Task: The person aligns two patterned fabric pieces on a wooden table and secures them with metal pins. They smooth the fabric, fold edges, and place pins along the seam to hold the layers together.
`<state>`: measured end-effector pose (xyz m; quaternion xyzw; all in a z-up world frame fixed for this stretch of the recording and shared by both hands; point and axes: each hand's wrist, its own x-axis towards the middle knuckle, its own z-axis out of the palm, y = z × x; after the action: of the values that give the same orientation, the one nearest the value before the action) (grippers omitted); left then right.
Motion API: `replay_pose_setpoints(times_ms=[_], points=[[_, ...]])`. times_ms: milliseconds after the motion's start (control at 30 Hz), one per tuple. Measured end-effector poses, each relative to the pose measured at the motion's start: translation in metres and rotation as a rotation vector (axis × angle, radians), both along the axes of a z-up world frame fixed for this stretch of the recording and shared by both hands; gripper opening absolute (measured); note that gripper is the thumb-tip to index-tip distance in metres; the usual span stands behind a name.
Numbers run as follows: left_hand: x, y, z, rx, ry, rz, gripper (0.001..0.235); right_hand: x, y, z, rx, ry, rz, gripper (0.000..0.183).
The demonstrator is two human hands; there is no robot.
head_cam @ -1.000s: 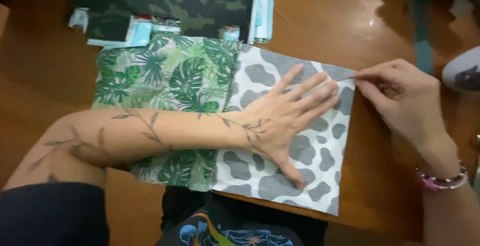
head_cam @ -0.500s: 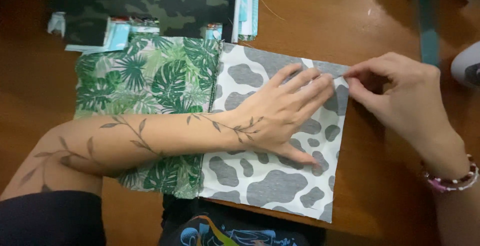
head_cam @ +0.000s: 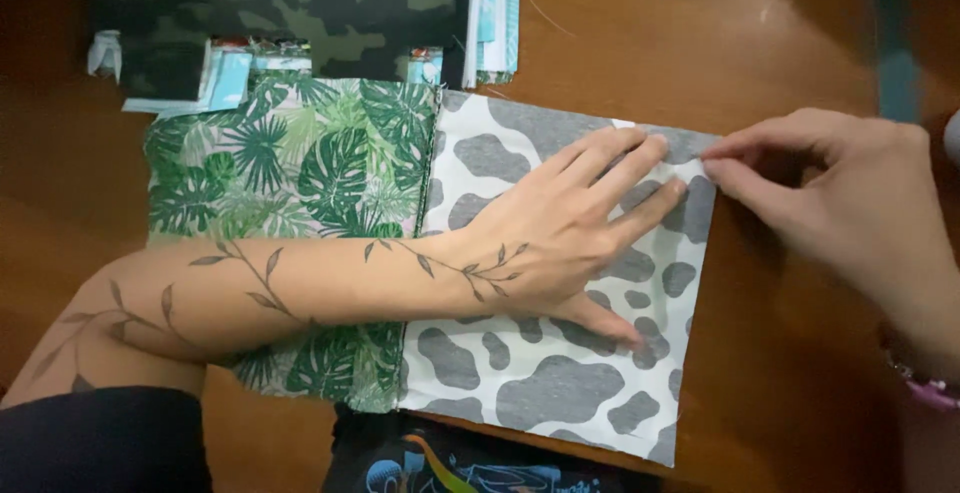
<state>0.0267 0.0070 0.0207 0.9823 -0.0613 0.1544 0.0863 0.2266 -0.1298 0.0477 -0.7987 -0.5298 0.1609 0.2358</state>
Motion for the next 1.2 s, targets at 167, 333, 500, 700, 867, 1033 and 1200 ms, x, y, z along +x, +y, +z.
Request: replay_pose_setpoints(times_ms=[167,333,500,700,867,1033,1200], points=[[-0.001,-0.001,-0.004,-0.007,-0.018,-0.004,0.123,-0.008,0.002,0.007,-0.076,0.029,-0.11,0.006],[-0.002,-0.001,-0.004,0.005,-0.034,-0.009,0.12,-0.007,0.002,0.005,-0.075,0.031,-0.099,0.007],[-0.002,-0.001,-0.007,-0.009,-0.057,-0.007,0.119,-0.006,0.002,-0.001,-0.075,-0.004,-0.111,0.009],[-0.002,-0.002,-0.008,-0.005,-0.068,0.005,0.121,-0.021,0.009,0.016,-0.121,0.087,-0.223,0.011],[-0.002,-0.001,-0.011,0.013,-0.085,-0.003,0.125,-0.01,0.005,0.002,-0.063,0.153,-0.16,0.017],[-0.002,-0.002,-0.015,0.015,-0.063,0.0,0.125,-0.014,0.005,0.002,0.032,0.401,-0.188,0.046],[-0.002,-0.002,-0.017,0.001,-0.077,-0.019,0.124,-0.004,0.004,-0.014,0.069,0.48,-0.165,0.052]])
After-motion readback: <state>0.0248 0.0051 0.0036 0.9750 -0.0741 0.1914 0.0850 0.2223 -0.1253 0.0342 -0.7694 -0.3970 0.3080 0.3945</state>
